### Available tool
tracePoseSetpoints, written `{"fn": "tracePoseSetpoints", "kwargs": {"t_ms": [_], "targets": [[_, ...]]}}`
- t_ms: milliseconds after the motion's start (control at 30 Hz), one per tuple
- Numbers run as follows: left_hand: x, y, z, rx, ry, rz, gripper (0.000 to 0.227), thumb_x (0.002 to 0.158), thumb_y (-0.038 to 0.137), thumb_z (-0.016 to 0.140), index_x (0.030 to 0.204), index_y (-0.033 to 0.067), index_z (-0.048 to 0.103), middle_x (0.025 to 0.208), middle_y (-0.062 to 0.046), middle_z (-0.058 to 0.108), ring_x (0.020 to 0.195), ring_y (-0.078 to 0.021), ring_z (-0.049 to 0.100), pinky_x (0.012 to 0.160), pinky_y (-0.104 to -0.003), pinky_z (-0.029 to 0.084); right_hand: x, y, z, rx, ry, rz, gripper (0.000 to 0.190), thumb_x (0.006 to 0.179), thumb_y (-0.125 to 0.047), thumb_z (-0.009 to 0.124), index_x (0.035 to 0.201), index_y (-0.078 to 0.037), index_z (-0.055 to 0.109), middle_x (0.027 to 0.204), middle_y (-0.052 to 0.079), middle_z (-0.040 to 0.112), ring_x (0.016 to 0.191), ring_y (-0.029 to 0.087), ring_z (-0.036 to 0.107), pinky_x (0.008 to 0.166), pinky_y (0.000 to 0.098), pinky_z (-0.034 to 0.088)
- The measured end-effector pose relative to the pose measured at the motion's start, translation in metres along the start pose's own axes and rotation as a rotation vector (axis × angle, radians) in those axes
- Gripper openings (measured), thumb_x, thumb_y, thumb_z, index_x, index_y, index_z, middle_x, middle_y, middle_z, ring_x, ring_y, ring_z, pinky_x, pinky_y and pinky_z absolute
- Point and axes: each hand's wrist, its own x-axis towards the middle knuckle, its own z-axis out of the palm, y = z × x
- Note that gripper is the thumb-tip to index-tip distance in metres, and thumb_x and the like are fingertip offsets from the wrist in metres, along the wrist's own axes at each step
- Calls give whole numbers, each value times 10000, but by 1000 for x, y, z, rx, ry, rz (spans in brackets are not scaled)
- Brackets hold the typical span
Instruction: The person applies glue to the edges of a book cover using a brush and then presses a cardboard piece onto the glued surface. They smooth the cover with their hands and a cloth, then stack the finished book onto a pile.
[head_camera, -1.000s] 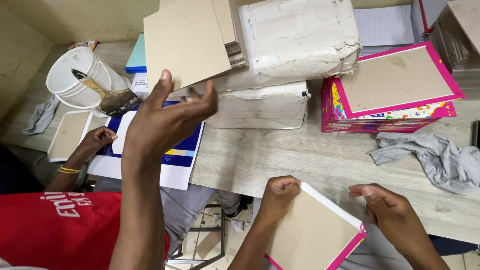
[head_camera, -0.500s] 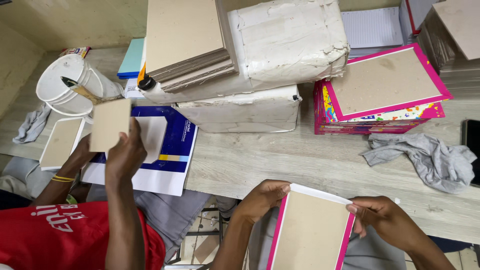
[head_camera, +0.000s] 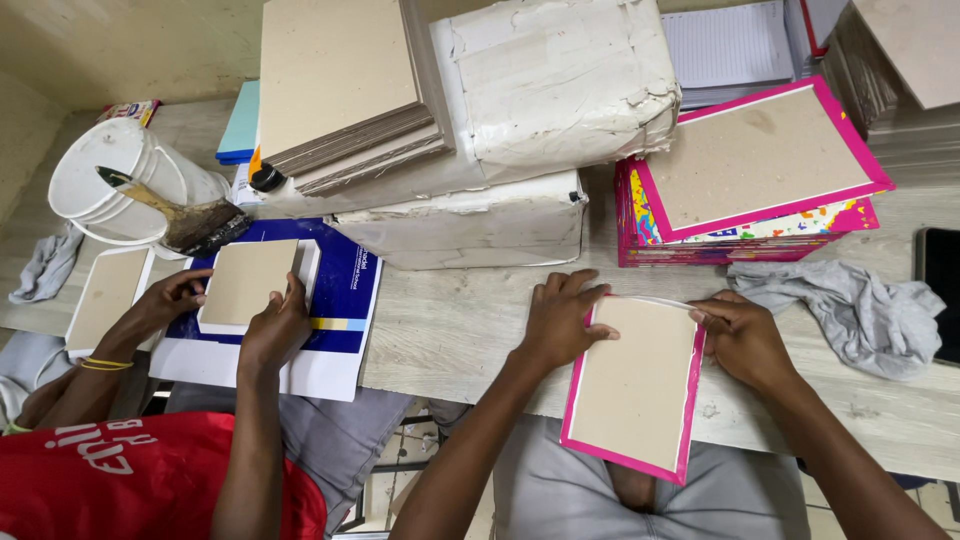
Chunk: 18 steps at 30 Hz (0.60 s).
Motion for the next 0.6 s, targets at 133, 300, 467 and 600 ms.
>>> {"fn": "tracePoseSetpoints", "kwargs": {"t_ms": [133, 300, 467, 600], "targets": [[-15, 7, 25, 232, 272, 101, 673, 928, 568, 713, 1410, 100, 675, 1653, -45, 524, 1488, -457, 450, 1054, -590, 409, 9, 43, 0, -267, 93, -387, 257, 1049, -100, 690, 1259, -120, 837, 965, 26, 651, 833, 184, 651, 780, 329, 505], [-21, 60, 44, 318, 207, -10, 924, 1066, 633, 313, 1569, -134, 427, 1694, -354, 343, 1645, -511, 226, 1363, -595, 129, -42, 17, 26, -1017, 186, -549, 548, 1015, -372, 574, 1494, -111, 626, 1557, 109, 606, 1382, 407, 551, 1066, 531, 523], [-21, 79, 30, 228, 226, 139, 638, 1071, 369, 533, 1364, -195, 594, 1494, -374, 551, 1531, -505, 424, 1349, -603, 234, -53, 3, 55, -961, 303, -622, 535, 1066, -242, 518, 1482, 87, 590, 1601, 256, 580, 1528, 421, 548, 1315, 547, 425], [-22, 79, 32, 262, 309, 190, 571, 1041, 303, 613, 1467, -73, 560, 1412, -300, 604, 1383, -454, 541, 1295, -554, 343, -59, 3, 67, -997, 389, -656, 454, 1068, -246, 578, 1405, 40, 683, 1520, 233, 679, 1462, 397, 643, 1285, 512, 493]]}}
